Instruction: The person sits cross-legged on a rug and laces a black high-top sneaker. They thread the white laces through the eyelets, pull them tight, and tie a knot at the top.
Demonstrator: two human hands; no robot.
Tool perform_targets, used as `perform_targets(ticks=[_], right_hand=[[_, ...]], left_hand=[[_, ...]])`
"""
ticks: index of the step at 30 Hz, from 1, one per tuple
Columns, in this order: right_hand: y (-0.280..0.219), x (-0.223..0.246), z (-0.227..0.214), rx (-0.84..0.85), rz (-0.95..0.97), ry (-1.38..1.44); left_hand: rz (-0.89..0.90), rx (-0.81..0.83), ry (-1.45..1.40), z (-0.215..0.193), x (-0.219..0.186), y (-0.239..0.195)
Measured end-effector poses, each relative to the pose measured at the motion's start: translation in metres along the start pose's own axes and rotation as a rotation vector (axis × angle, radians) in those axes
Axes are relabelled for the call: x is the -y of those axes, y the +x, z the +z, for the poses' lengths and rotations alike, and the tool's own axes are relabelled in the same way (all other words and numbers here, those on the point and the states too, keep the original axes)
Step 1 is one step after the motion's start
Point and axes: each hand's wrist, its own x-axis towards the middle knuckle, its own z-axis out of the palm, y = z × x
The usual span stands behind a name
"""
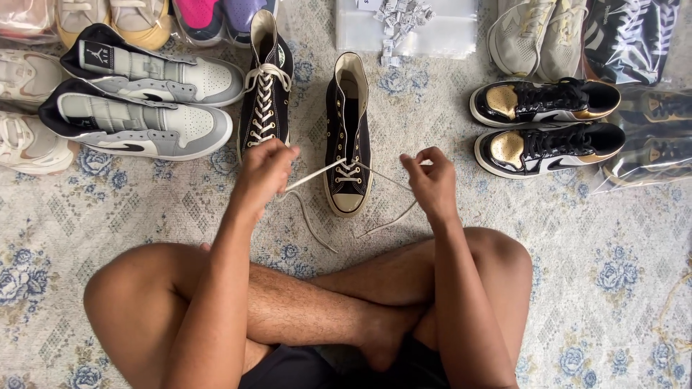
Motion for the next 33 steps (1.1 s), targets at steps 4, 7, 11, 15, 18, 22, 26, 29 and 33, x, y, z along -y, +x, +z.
perform_targets(ticks=[4, 7, 11, 15, 18, 22, 26, 29, 33], right_hand=[[-0.005, -0.004, 0.011, 0.223, 0.095, -0.268], [-0.005, -0.018, 0.018, 0.304, -0.065, -0.539], [0.008, -0.038, 0.015, 0.257, -0.187, -0.582], [0.016, -0.038, 0.005, 0.179, -0.149, -0.551], [0.01, -0.034, 0.008, 0.229, -0.162, -0.595], [0.018, -0.033, 0.005, 0.157, -0.201, -0.57], [0.018, -0.036, 0.009, 0.139, -0.228, -0.598], [0.02, -0.034, 0.002, 0.143, -0.207, -0.564], [0.018, -0.026, -0.001, 0.221, -0.173, -0.426]], left_hand=[[-0.216, 0.017, 0.625, 0.032, -0.008, -0.008], [-0.161, 0.143, 0.882, 0.042, 0.019, -0.003], [-0.034, 0.182, 0.926, 0.034, 0.029, -0.001], [0.043, 0.096, 0.961, 0.027, 0.007, 0.0], [0.032, 0.111, 0.986, 0.03, 0.024, 0.004], [0.047, 0.065, 0.937, 0.027, 0.011, 0.003], [0.108, -0.013, 0.906, 0.03, 0.011, 0.0], [0.128, 0.003, 0.892, 0.03, 0.005, -0.002], [0.162, 0.061, 0.8, 0.03, -0.002, -0.007]])
